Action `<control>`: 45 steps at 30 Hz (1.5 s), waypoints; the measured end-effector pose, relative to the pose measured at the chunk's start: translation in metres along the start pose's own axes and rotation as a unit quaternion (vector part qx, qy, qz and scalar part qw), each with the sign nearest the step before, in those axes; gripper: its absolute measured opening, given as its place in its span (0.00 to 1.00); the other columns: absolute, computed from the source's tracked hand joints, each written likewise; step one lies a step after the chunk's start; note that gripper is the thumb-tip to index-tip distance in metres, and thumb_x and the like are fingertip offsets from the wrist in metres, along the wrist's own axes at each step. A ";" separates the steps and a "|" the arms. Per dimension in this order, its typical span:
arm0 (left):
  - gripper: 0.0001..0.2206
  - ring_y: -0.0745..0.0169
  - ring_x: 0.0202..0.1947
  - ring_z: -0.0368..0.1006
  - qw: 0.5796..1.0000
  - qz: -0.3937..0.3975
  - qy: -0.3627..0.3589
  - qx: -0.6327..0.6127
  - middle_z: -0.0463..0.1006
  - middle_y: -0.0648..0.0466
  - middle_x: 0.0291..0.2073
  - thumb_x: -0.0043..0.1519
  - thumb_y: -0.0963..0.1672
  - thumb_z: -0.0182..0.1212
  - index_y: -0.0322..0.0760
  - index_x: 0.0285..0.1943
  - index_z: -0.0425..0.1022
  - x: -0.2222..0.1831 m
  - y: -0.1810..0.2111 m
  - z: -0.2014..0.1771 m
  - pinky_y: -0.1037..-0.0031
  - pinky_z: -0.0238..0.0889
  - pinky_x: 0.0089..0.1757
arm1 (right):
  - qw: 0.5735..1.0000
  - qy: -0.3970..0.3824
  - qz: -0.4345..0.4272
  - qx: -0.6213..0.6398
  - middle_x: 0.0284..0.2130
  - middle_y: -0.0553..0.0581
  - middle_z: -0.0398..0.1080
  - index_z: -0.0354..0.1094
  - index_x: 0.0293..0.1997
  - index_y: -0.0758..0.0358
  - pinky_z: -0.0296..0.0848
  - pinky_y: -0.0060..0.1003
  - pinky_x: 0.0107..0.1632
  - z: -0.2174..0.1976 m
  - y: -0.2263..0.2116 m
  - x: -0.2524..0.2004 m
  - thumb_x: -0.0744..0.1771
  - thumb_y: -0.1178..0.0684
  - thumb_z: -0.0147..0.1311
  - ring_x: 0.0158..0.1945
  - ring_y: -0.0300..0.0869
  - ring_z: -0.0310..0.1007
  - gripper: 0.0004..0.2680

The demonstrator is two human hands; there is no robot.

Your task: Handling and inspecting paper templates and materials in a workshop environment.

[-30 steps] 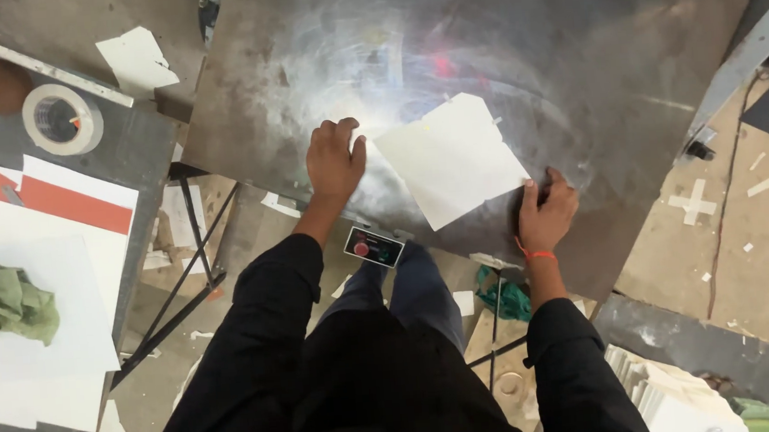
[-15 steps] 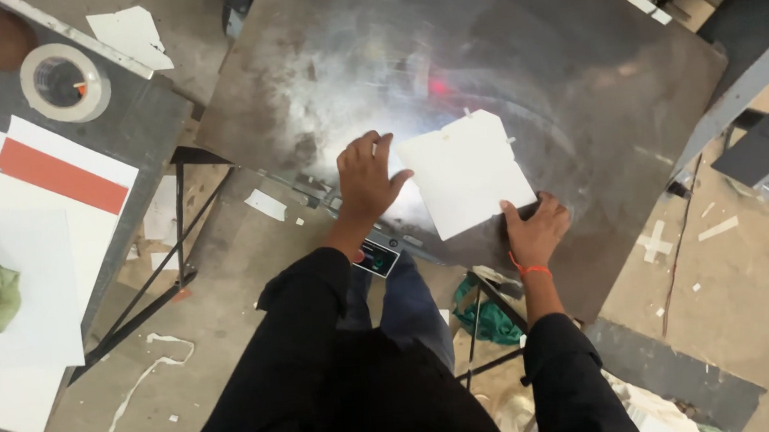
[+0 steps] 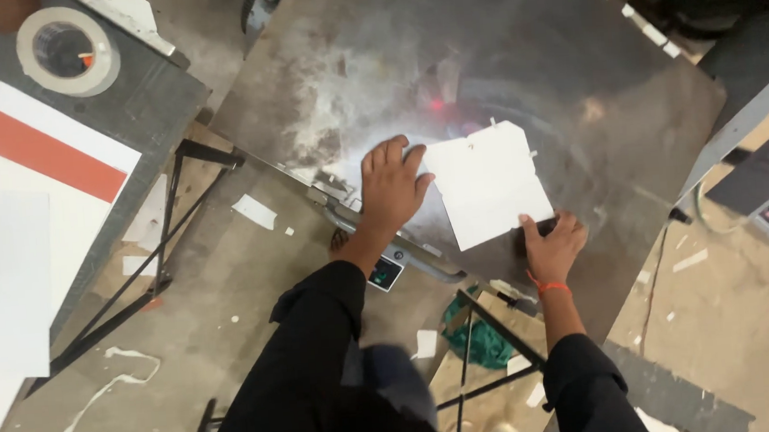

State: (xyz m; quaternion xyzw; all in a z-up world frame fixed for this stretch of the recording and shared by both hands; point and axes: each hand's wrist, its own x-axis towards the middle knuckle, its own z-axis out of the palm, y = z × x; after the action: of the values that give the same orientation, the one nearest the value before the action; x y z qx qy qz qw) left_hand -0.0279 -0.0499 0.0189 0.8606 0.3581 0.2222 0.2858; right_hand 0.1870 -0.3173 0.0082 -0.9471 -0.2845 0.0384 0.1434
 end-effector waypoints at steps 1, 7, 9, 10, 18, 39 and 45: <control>0.24 0.47 0.62 0.61 1.000 -0.004 -0.007 -0.003 0.67 0.47 0.58 0.58 0.51 0.69 0.41 0.61 0.72 -0.003 0.001 -0.003 0.55 0.52 0.60 | 1.000 -0.003 0.010 -0.004 0.52 0.71 0.59 0.63 0.59 0.69 0.60 0.55 0.61 0.002 0.001 -0.004 0.64 0.41 0.68 0.59 0.62 0.57 0.25; 0.27 0.44 0.67 0.57 0.999 0.018 -0.050 0.011 0.65 0.44 0.63 0.58 0.51 0.68 0.36 0.64 0.69 -0.028 0.002 0.005 0.50 0.45 0.65 | 0.997 0.000 0.071 0.035 0.42 0.63 0.70 0.70 0.42 0.66 0.64 0.52 0.62 0.031 0.024 -0.022 0.65 0.44 0.64 0.54 0.56 0.65 0.14; 0.29 0.44 0.70 0.54 0.998 0.023 -0.062 0.020 0.63 0.45 0.66 0.58 0.51 0.67 0.36 0.66 0.68 -0.046 0.003 0.006 0.48 0.43 0.66 | 0.998 0.021 0.058 0.031 0.41 0.65 0.70 0.70 0.41 0.66 0.64 0.53 0.58 0.027 0.011 -0.039 0.65 0.45 0.65 0.52 0.58 0.65 0.14; 0.30 0.44 0.72 0.52 0.997 0.023 -0.070 0.028 0.61 0.46 0.68 0.58 0.52 0.67 0.36 0.68 0.67 -0.056 0.005 0.005 0.46 0.40 0.67 | 0.998 0.038 0.037 0.024 0.39 0.67 0.69 0.71 0.41 0.67 0.64 0.53 0.55 0.023 0.006 -0.049 0.65 0.46 0.66 0.50 0.59 0.66 0.13; 0.36 0.42 0.75 0.44 0.992 0.030 -0.115 0.050 0.55 0.46 0.74 0.56 0.53 0.67 0.37 0.73 0.62 -0.105 0.018 -0.012 0.36 0.34 0.65 | 0.959 0.099 0.179 0.194 0.40 0.63 0.69 0.67 0.44 0.66 0.67 0.52 0.49 0.051 -0.024 -0.161 0.68 0.43 0.62 0.46 0.56 0.67 0.14; 0.26 0.52 0.56 0.75 0.583 -0.394 -0.320 -0.634 0.75 0.47 0.59 0.67 0.53 0.51 0.38 0.69 0.61 -0.162 0.031 -0.081 0.60 0.73 0.50 | 0.655 -0.327 0.346 0.587 0.26 0.53 0.71 0.71 0.40 0.63 0.71 0.36 0.33 -0.049 -0.099 -0.202 0.69 0.49 0.55 0.29 0.39 0.72 0.08; 0.22 0.52 0.54 0.76 0.641 -0.356 -0.256 -0.630 0.76 0.46 0.55 0.65 0.42 0.59 0.27 0.67 0.61 -0.055 0.112 -0.092 0.60 0.75 0.51 | 0.816 -0.163 0.182 0.523 0.30 0.50 0.74 0.72 0.45 0.67 0.72 0.32 0.34 -0.138 -0.120 -0.166 0.69 0.52 0.52 0.30 0.34 0.71 0.09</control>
State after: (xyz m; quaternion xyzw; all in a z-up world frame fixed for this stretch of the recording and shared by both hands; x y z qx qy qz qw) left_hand -0.0626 -0.1250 0.1504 0.3010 0.3225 0.0457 0.8963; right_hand 0.0062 -0.3474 0.1740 -0.7436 -0.0634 0.3609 0.5593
